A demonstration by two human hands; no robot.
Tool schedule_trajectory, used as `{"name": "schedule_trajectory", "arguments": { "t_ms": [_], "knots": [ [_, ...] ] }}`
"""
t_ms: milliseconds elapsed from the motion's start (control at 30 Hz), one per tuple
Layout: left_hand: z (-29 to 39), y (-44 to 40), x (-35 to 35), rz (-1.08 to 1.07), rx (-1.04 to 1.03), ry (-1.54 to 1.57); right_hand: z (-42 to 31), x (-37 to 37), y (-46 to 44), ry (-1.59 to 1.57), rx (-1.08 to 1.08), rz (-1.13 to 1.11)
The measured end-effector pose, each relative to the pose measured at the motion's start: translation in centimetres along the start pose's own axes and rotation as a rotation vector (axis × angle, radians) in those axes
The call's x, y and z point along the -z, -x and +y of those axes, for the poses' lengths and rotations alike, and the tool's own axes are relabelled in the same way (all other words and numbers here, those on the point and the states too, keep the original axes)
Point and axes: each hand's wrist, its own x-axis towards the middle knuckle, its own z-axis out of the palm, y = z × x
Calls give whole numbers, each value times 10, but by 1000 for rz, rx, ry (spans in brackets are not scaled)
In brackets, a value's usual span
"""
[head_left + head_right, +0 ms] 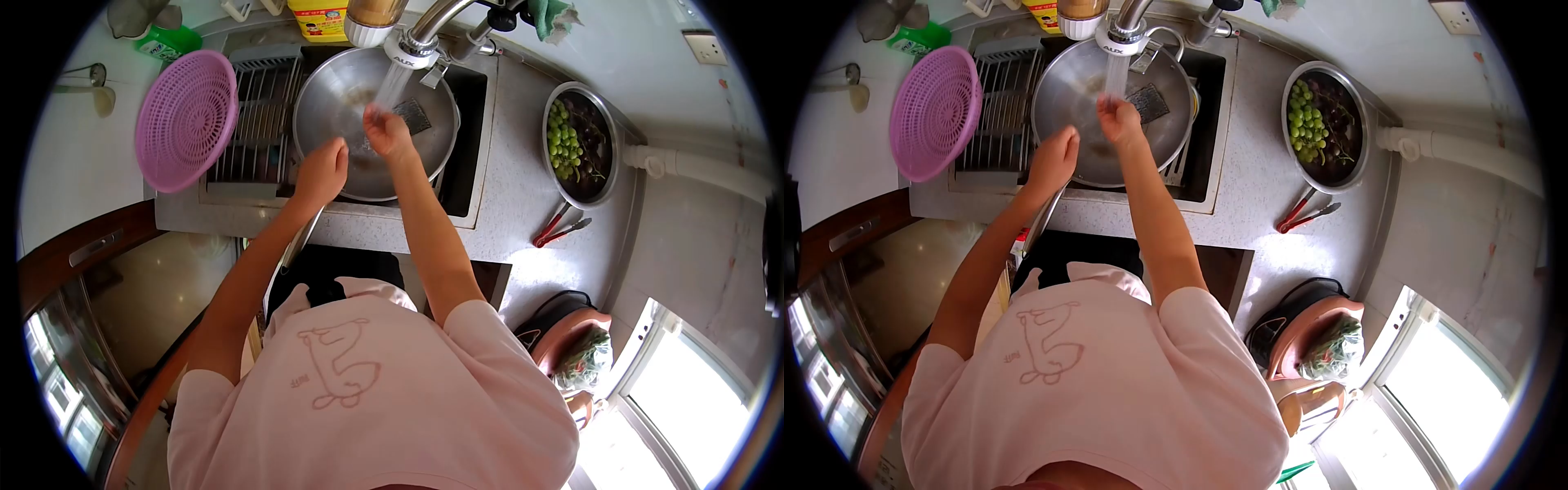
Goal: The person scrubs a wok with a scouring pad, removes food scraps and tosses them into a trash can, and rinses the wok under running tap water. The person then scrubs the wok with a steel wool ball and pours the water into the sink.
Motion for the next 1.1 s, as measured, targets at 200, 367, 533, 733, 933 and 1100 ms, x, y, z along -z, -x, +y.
{"name": "schedule_trajectory", "arguments": {
  "t_ms": [200,367,533,733,933,1100],
  "knots": [
    [-20,-103,-69,-86,760,1508,-4,-1,22,234,164,-161],
    [-9,-116,-91,-178,859,1703,4,-15,62,407,373,-30],
    [-10,-108,-99,-188,823,1722,-2,-15,78,471,361,34],
    [-40,-100,-101,-167,871,1730,-38,-24,96,590,301,76],
    [-43,-80,-77,-46,1003,1474,-128,-48,86,636,595,143],
    [-37,-55,-59,-43,988,1343,-202,-80,73,630,797,71]
  ]
}}
